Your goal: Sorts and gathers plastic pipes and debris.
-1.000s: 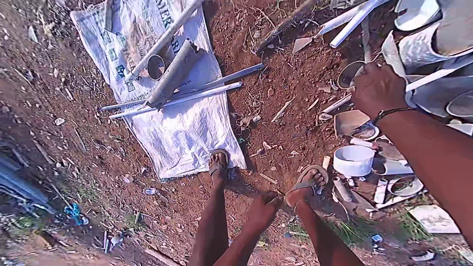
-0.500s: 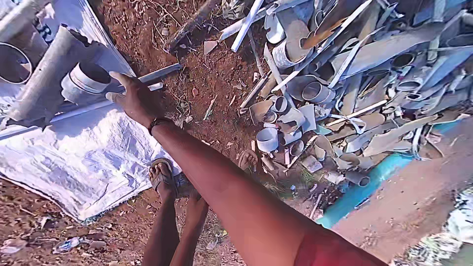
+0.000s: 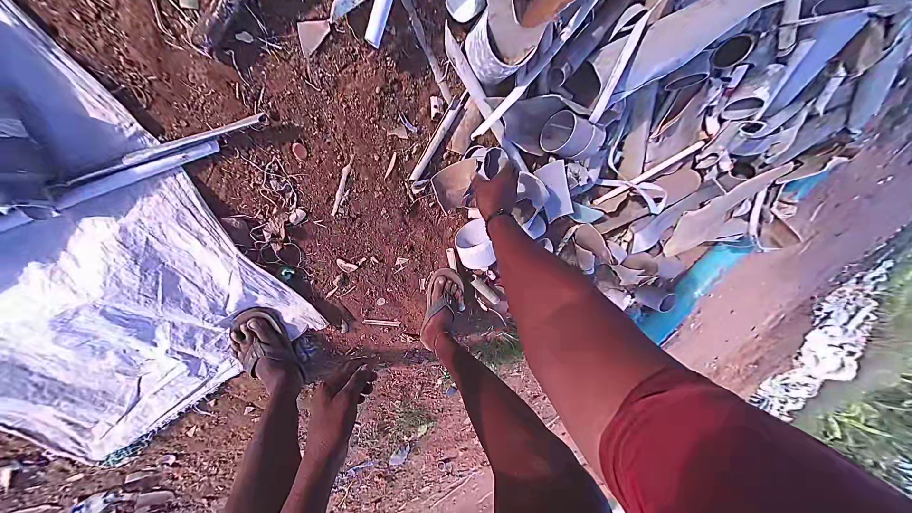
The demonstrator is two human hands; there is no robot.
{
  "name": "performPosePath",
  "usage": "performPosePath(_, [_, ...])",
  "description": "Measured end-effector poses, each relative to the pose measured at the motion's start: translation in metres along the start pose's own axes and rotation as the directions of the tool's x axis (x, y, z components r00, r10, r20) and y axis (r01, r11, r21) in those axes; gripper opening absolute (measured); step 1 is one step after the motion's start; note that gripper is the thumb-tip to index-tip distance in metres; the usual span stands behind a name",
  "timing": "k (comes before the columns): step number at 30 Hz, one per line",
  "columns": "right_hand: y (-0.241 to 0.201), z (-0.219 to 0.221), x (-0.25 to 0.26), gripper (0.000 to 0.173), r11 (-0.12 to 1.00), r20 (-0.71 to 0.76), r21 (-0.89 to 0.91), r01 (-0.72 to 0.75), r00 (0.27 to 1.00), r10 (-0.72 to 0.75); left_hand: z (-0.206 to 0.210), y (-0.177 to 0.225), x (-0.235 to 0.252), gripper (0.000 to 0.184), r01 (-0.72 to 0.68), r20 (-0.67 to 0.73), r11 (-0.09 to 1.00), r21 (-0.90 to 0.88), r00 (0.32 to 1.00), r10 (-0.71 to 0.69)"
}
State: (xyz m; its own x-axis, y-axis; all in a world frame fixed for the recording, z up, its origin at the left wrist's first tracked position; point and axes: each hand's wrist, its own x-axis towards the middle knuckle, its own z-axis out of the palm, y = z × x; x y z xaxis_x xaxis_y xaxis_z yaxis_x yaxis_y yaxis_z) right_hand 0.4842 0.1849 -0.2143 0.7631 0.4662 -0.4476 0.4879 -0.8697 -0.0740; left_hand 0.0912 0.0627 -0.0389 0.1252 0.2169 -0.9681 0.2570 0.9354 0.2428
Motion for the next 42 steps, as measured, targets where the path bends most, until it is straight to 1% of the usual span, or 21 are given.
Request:
performPosePath(2, [0.001, 0.004, 0.025, 0.089, 1.000, 0.028, -0.026, -0.004, 1.000, 0.004, 0.001, 0.000, 0.000, 0.021, -0.009, 0.000, 0.999, 0.037, 1.000, 0.009])
performPosePath(4, [-0.004, 0.014, 0.040, 0.087, 0.995, 0.086, -0.093, 0.028, 0.996, -0.020, 0.005, 0.000, 0.001, 0.022, -0.013, -0.001, 0.998, 0.068, 1.000, 0.013])
performPosePath(5, [-0.003, 0.021, 0.044, 0.080, 0.991, 0.129, -0.118, 0.060, 0.991, -0.045, 0.006, -0.001, 0.001, 0.022, -0.008, 0.007, 0.996, 0.085, 1.000, 0.008])
performPosePath(8, [0.003, 0.033, 0.037, 0.048, 0.966, 0.160, -0.230, 0.121, 0.983, -0.085, 0.010, -0.003, 0.000, 0.021, 0.009, 0.044, 0.993, 0.114, 0.999, -0.014])
performPosePath(10, [-0.009, 0.025, 0.004, 0.044, 0.971, 0.176, -0.206, 0.123, 0.981, -0.087, 0.005, -0.002, -0.002, 0.022, 0.045, 0.051, 0.990, 0.132, 0.997, -0.052])
performPosePath(14, [-0.045, 0.015, -0.080, 0.045, 0.977, 0.217, -0.034, 0.210, 0.956, -0.198, -0.008, -0.005, -0.001, 0.023, 0.084, 0.053, 0.989, 0.125, 0.994, -0.092])
performPosePath(16, [-0.073, 0.024, -0.127, 0.036, 0.964, 0.254, 0.034, 0.263, 0.931, -0.263, -0.012, -0.008, 0.001, 0.024, 0.080, 0.068, 0.988, 0.130, 0.994, -0.089])
performPosePath(19, [-0.142, 0.053, -0.204, 0.026, 0.920, 0.349, 0.202, 0.335, 0.853, -0.387, -0.020, -0.009, 0.000, 0.026, 0.063, 0.077, 0.990, 0.124, 0.994, -0.073])
performPosePath(22, [-0.227, 0.089, -0.279, 0.022, 0.856, 0.478, 0.422, 0.300, 0.729, -0.491, -0.028, -0.003, -0.006, 0.024, 0.082, 0.054, 0.994, 0.078, 0.995, -0.086])
performPosePath(23, [-0.252, 0.099, -0.302, 0.026, 0.818, 0.515, 0.510, 0.264, 0.668, -0.537, -0.031, 0.001, -0.009, 0.022, 0.095, 0.025, 0.993, 0.076, 0.995, -0.097])
performPosePath(25, [-0.291, 0.107, -0.338, 0.050, 0.733, 0.535, 0.644, 0.219, 0.556, -0.637, -0.035, -0.007, -0.012, 0.022, 0.072, -0.048, 0.989, 0.127, 0.997, -0.066])
performPosePath(26, [-0.301, 0.106, -0.349, 0.057, 0.709, 0.514, 0.669, 0.223, 0.550, -0.658, -0.038, -0.010, -0.015, 0.026, 0.054, -0.052, 0.990, 0.133, 0.998, -0.048])
performPosePath(27, [-0.302, 0.106, -0.351, 0.055, 0.702, 0.491, 0.670, 0.242, 0.565, -0.663, -0.039, -0.011, -0.017, 0.032, 0.038, -0.035, 0.992, 0.119, 0.999, -0.034])
performPosePath(28, [-0.295, 0.107, -0.348, 0.048, 0.719, 0.489, 0.646, 0.256, 0.585, -0.647, -0.037, -0.010, -0.018, 0.033, 0.030, -0.025, 0.996, 0.088, 0.999, -0.028])
performPosePath(29, [-0.281, 0.108, -0.338, 0.042, 0.749, 0.497, 0.601, 0.277, 0.605, -0.622, -0.033, -0.008, -0.018, 0.028, 0.007, -0.040, 0.999, 0.044, 0.999, -0.005])
performPosePath(31, [-0.230, 0.106, -0.304, 0.032, 0.821, 0.500, 0.490, 0.293, 0.677, -0.540, -0.022, -0.001, -0.020, 0.017, -0.047, -0.067, 0.999, -0.027, 0.997, 0.045])
performPosePath(32, [-0.196, 0.104, -0.282, 0.029, 0.865, 0.488, 0.418, 0.278, 0.734, -0.472, -0.020, -0.001, -0.018, 0.019, -0.032, -0.050, 0.999, -0.042, 0.998, 0.030])
performPosePath(34, [-0.125, 0.088, -0.229, 0.028, 0.945, 0.454, 0.297, 0.140, 0.850, -0.268, -0.018, -0.009, -0.012, 0.021, 0.011, -0.014, 0.999, -0.041, 1.000, -0.012])
performPosePath(36, [-0.058, 0.069, -0.173, 0.028, 0.984, 0.346, 0.176, -0.007, 0.937, -0.055, -0.015, -0.012, -0.010, 0.021, 0.029, -0.005, 0.999, -0.021, 1.000, -0.029])
performPosePath(39, [0.009, 0.045, -0.108, 0.037, 0.984, 0.228, -0.026, -0.179, 0.957, 0.180, -0.009, -0.015, -0.009, 0.021, 0.035, 0.004, 0.999, 0.041, 0.999, -0.035])
performPosePath(42, [0.030, 0.044, -0.070, 0.040, 0.970, 0.189, -0.083, -0.230, 0.952, 0.242, -0.001, -0.016, -0.005, 0.021, 0.022, 0.001, 0.996, 0.085, 1.000, -0.022])
